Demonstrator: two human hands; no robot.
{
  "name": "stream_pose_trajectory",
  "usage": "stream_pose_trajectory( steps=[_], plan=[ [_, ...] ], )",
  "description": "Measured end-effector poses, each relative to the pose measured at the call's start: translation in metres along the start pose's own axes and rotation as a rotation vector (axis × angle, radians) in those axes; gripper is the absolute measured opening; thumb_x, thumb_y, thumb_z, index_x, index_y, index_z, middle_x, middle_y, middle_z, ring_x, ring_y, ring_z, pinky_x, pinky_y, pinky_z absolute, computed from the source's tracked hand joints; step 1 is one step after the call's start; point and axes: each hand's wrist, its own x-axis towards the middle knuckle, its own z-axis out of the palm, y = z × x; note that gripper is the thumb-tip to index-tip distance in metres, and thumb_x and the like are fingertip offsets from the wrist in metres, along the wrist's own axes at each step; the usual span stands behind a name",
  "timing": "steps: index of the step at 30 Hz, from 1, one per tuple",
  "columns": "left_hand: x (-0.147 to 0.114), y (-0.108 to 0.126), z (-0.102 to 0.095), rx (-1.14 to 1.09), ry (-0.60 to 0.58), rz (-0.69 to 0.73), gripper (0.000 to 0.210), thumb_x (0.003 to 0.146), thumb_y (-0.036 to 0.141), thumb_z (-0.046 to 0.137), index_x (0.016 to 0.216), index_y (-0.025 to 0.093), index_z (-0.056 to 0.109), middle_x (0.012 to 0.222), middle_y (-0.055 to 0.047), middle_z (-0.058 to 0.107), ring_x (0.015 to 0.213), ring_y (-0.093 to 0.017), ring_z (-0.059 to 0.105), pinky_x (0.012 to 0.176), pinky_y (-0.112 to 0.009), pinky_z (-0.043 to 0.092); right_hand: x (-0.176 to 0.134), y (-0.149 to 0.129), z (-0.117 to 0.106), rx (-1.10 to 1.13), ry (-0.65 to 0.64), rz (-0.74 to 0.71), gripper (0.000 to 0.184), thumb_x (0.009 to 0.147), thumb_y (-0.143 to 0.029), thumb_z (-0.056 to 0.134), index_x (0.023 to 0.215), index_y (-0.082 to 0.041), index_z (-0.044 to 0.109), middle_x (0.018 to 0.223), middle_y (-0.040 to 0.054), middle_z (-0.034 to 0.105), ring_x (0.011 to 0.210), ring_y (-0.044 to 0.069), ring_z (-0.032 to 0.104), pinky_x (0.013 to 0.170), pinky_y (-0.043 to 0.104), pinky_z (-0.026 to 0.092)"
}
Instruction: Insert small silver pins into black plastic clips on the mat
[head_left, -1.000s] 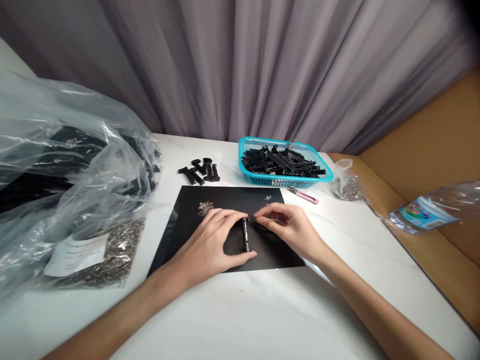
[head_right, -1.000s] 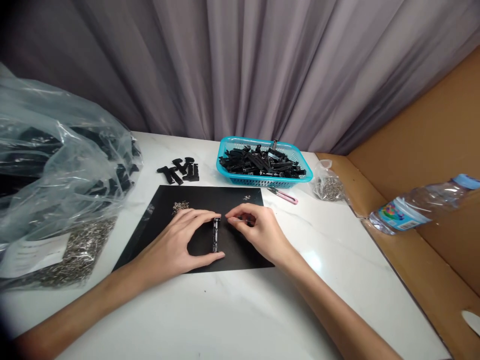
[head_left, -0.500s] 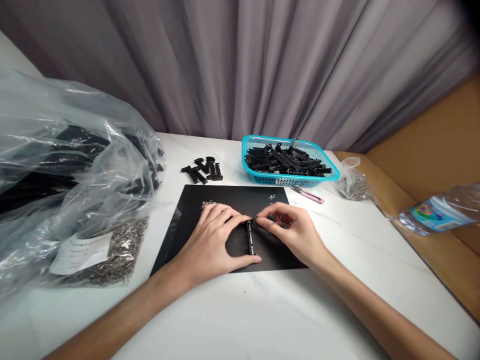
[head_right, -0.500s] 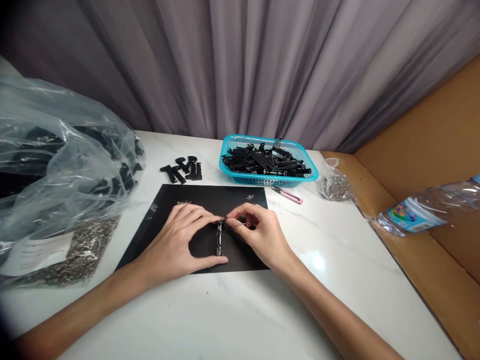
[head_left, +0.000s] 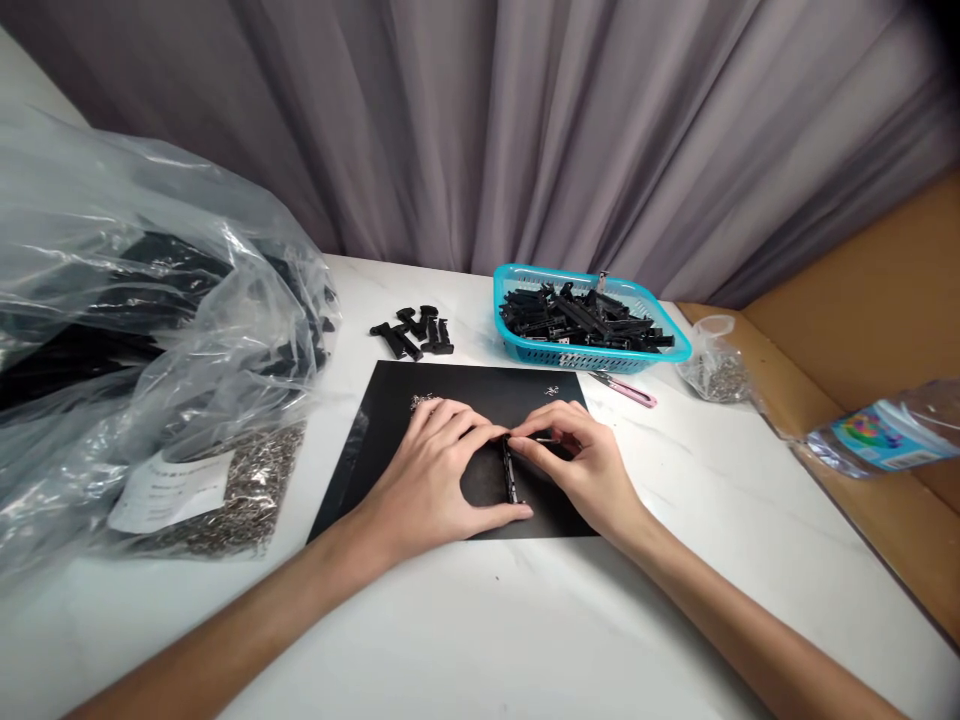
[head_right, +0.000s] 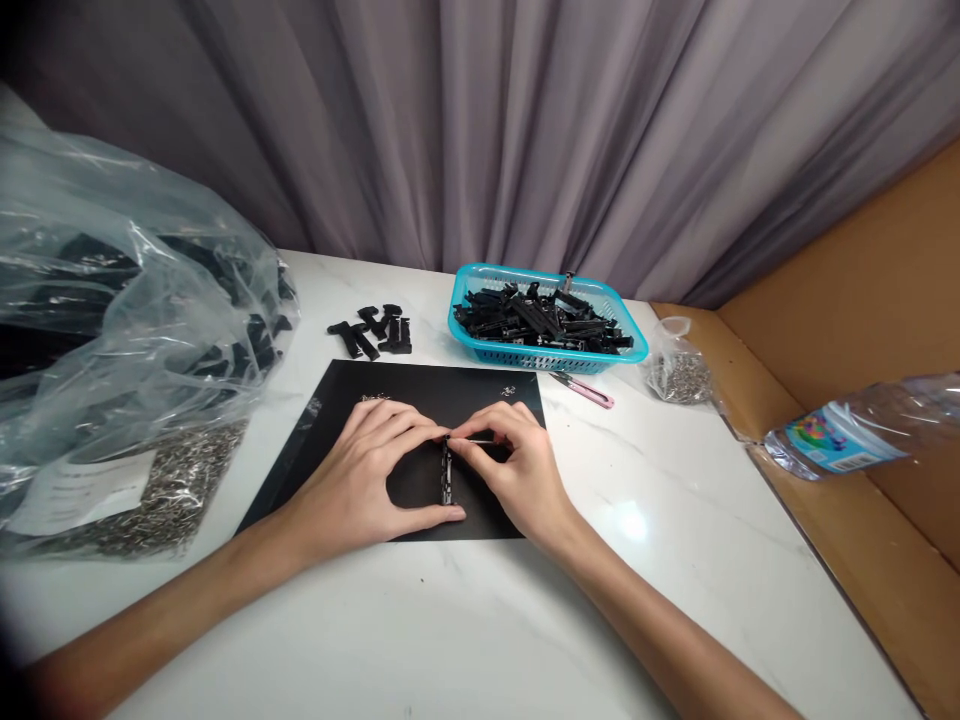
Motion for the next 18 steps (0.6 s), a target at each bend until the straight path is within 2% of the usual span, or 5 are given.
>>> stream_pose_trajectory(
  steps=[18],
  plan=[
    [0.0004, -0.0007, 0.0028, -0.013, 0.023, 0.006, 0.070, 0.071, 0.070, 0.079, 0.116, 0.018, 0.068, 0.109, -0.007, 0.070, 0.111, -0.031, 0.056, 0.104, -0.051, 0.037, -0.0011, 0.0002, 0.0016, 0.052, -0.002, 0.049, 0.002, 0.090, -0.026, 0.077, 0.089, -0.026, 0.079, 0.090, 0.0011, 0.072, 0.084, 0.019, 0.060, 0.074, 0.036, 0.042]
  ],
)
